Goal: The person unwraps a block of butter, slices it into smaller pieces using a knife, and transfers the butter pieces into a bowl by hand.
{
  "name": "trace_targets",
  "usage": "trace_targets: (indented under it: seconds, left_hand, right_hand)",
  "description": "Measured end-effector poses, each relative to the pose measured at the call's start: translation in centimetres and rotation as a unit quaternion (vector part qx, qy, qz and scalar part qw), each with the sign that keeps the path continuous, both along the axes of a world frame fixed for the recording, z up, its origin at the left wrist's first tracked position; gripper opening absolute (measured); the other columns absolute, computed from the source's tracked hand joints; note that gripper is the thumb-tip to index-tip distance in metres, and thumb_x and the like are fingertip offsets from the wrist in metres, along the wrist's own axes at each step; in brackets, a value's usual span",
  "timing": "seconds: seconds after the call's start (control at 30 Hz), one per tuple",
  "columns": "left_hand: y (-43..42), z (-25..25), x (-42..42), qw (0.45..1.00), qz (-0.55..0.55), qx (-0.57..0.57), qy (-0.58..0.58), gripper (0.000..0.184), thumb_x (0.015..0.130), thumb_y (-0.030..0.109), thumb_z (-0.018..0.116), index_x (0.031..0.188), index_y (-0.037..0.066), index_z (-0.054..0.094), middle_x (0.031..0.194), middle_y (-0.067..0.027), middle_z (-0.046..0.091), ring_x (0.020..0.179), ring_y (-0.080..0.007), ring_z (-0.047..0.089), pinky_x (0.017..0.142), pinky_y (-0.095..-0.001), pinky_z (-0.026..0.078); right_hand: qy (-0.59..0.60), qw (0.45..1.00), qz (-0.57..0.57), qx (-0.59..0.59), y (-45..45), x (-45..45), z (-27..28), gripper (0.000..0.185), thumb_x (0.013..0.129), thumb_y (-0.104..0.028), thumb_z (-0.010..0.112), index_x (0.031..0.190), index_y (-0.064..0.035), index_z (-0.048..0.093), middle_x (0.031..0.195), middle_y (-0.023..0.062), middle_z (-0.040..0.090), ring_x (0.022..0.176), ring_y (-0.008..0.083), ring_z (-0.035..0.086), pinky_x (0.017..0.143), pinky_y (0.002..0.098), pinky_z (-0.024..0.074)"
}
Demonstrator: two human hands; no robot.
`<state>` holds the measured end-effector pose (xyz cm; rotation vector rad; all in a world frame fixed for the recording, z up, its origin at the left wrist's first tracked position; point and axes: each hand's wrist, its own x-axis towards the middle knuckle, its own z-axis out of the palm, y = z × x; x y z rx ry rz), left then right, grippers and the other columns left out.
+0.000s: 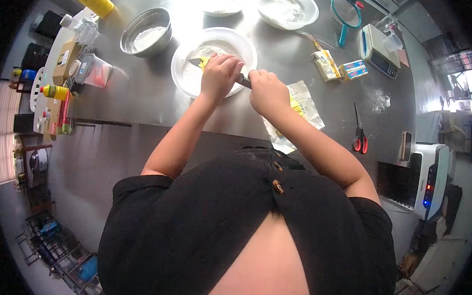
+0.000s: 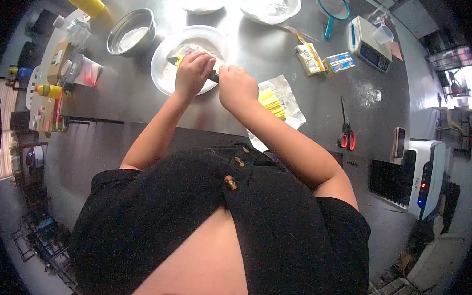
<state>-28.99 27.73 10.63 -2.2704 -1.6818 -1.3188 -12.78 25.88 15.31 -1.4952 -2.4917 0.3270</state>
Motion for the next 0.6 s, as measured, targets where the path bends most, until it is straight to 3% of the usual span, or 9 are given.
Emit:
trace_targets:
  seconds: [0.23,0.4,0.53,0.6]
  left_hand:
    - [0.9,-0.7,-0.7,0.999,-0.011,-0.026,0.035,0.012,0.085,0.019,0.062,0.081,0.007,0.066,0.084,-0.008,0.066,0.084,-0.028,0.062,0.087,-0.0436,0.045]
    - [3.4,-2.4,-5.4,0.984,0.081,-0.152,-0.042,0.022,0.086,0.026,0.062,0.087,0.005,0.069,0.089,-0.0148,0.067,0.085,-0.0314,0.063,0.078,-0.0402,0.048]
    - [3.7,-2.4,-8.2,0.986,0.073,-0.143,-0.051,0.024,0.081,0.032,0.068,0.086,0.008,0.07,0.091,-0.0138,0.067,0.088,-0.031,0.062,0.081,-0.0401,0.047]
    - [3.2,-1.9,-8.4,0.993,0.082,-0.067,0.06,0.027,0.081,0.033,0.069,0.085,0.006,0.071,0.088,-0.0121,0.067,0.087,-0.0288,0.062,0.082,-0.0381,0.047]
  right_hand:
    - [-0.023,0.999,-0.015,-0.024,-0.5,1.2,0.1,0.021,0.078,-0.008,0.054,0.099,-0.0079,0.057,0.096,0.0111,0.062,0.095,0.0277,0.061,0.077,0.0408,0.0523]
    - [0.011,0.994,-0.076,-0.081,-1.4,4.3,1.3,0.028,0.077,-0.009,0.056,0.104,-0.009,0.059,0.104,0.0115,0.062,0.1,0.0292,0.06,0.084,0.0419,0.0491]
    - [0.022,0.984,-0.13,-0.122,-2.4,9.1,3.0,0.035,0.076,-0.011,0.056,0.11,-0.0089,0.058,0.109,0.0119,0.062,0.103,0.0305,0.059,0.087,0.041,0.0474]
    - [0.078,0.964,-0.21,-0.147,-3.3,11.7,3.1,0.039,0.075,-0.012,0.056,0.114,-0.0078,0.057,0.112,0.0137,0.062,0.106,0.0306,0.058,0.088,0.0393,0.0471]
